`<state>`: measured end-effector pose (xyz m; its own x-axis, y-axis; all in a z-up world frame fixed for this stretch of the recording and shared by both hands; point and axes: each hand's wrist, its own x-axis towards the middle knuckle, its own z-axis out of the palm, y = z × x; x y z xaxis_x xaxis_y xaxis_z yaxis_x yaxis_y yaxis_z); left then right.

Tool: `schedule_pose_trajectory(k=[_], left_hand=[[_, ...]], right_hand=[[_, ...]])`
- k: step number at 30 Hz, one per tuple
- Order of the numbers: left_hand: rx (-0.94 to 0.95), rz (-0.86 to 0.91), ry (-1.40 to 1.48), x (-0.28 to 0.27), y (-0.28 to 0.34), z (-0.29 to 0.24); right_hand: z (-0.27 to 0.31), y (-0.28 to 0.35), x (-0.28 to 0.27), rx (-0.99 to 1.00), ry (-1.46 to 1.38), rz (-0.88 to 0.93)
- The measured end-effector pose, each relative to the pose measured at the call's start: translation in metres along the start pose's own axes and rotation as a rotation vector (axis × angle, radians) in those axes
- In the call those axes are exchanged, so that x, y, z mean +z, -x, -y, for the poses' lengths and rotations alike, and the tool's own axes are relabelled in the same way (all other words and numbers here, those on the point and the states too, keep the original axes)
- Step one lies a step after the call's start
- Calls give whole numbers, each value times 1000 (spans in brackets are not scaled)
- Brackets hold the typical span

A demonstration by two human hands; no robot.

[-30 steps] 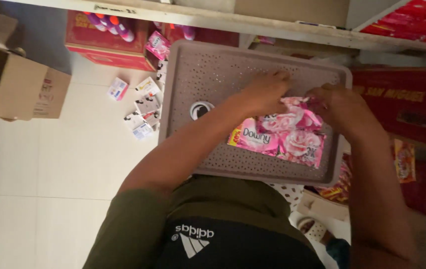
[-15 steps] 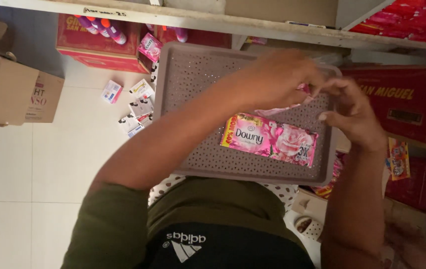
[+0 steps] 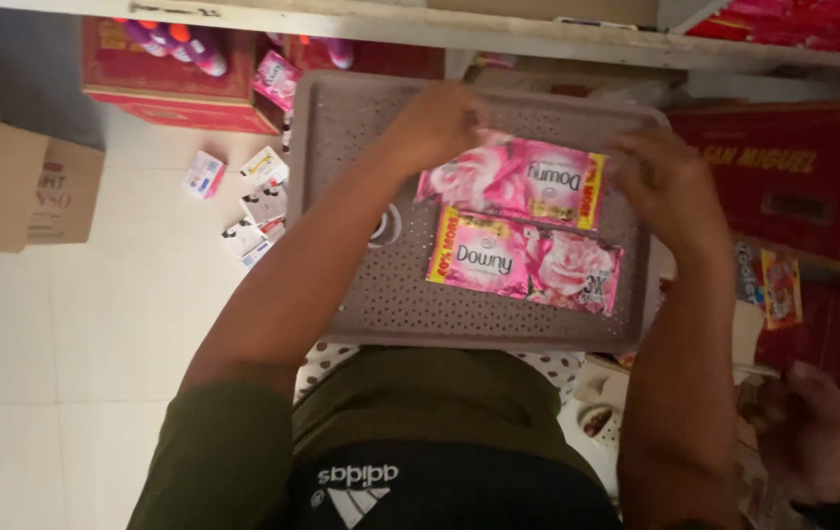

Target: Apply price labels to packages of detergent and restock them on a shelf.

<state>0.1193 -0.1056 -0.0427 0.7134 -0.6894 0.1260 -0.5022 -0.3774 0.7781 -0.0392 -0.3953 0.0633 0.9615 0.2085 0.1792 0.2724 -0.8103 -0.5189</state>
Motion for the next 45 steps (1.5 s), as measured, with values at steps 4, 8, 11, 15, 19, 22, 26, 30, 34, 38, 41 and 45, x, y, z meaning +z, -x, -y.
schedule_pose_trajectory(k=[4, 8, 11, 15, 19, 22, 26, 30, 34, 38, 41, 45], left_hand=[[-99, -1, -173, 13, 12, 19], [-323, 75, -369, 3, 12, -18], [-255, -24, -499, 15, 14, -14], [-197, -107, -594, 29, 18, -9], [-242, -36, -561, 18, 11, -42], [-218, -41, -475, 12, 13, -59], [-126, -185, -462, 17, 26, -64], [-130, -85, -430, 28, 57, -78], [-28, -40, -375, 49, 77, -101], [40, -24, -363, 78, 73, -111], [-16, 23, -423, 89, 64, -110], [-185, 315, -355, 72, 56, -122]], right_hand=[[6, 75, -35, 362, -212, -140], [18, 156, -42, 659, -307, -516], [52, 179, -42, 624, -209, -534], [103, 152, -32, 561, -29, -38], [90, 144, 8, 249, 230, 13], [86, 139, 23, 177, 386, 55], [75, 146, 27, 150, 436, 58], [72, 161, 11, 405, 72, -45], [52, 166, 14, 688, -594, -498], [38, 164, 25, 349, -1651, -701], [73, 127, 17, 423, -1753, -780], [40, 145, 38, 231, -1223, -619]])
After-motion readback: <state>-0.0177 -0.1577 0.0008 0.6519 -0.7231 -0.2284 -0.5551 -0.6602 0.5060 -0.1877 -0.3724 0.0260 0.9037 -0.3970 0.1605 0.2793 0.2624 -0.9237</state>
